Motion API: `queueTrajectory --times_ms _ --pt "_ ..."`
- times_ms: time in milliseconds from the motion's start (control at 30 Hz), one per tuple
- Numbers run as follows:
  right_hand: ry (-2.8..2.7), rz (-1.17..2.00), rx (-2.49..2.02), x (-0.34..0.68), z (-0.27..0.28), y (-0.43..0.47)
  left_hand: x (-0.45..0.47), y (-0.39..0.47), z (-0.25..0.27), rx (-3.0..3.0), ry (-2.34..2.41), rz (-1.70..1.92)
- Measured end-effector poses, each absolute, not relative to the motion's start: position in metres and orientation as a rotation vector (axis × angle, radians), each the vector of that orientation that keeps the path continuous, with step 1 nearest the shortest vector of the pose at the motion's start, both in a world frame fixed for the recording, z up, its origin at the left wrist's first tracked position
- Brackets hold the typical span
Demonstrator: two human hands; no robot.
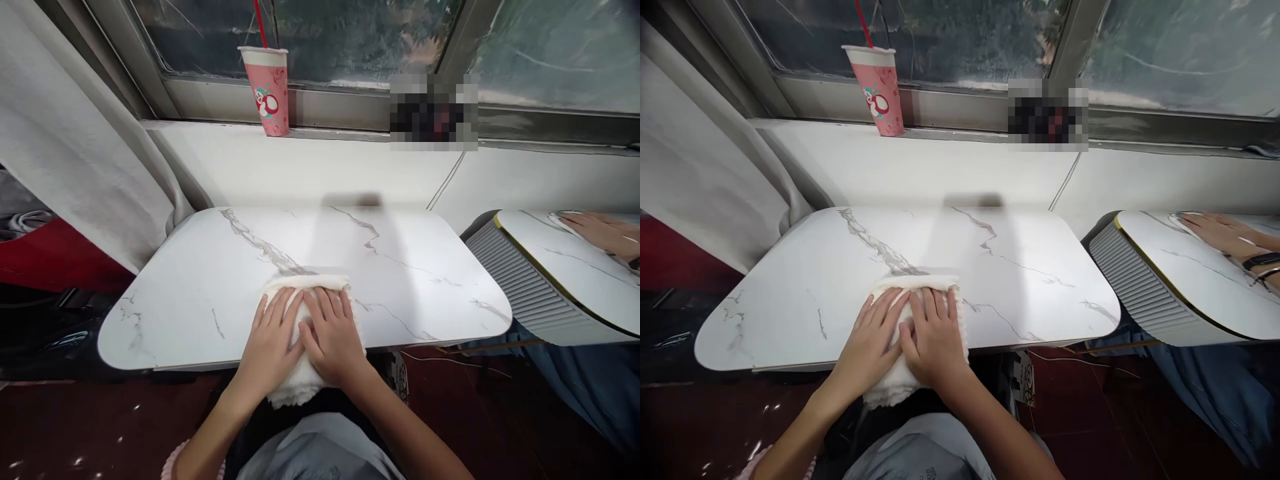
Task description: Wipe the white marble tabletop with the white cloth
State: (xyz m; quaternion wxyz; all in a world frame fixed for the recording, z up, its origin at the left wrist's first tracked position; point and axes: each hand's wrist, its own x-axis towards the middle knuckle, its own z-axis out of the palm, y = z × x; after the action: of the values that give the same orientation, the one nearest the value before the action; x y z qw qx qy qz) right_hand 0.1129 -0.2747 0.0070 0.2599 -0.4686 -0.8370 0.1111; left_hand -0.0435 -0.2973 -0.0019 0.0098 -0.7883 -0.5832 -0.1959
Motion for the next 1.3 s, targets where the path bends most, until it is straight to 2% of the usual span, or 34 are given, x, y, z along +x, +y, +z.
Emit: queueTrajectory --times_ms 200,533,767,1033,1300 --pt "-2.387 0.241 -1.230 0.078 0.006 -0.251 -0.095 -0.271 0.000 -2.648 -1.824 -0.479" --pt "-2.288 0.204 -1.425 0.006 0.007 -0.082 -0.154 -0.075 0.009 -2.711 -1.860 -0.479" --pt "-2.238 0.196 -1.398 -0.014 0.003 -0.015 -0.170 -0.018 0.016 -2.661 -1.799 -0.550" --pt "-2.289 0.200 -1.273 -0.057 0.003 -0.021 -0.213 -0.039 0.018 -2.584 -1.926 -0.501" --pt "-2.451 0.303 -0.953 -0.060 0.002 -0.135 -0.232 -0.182 0.005 -2.412 -2.097 -0.362"
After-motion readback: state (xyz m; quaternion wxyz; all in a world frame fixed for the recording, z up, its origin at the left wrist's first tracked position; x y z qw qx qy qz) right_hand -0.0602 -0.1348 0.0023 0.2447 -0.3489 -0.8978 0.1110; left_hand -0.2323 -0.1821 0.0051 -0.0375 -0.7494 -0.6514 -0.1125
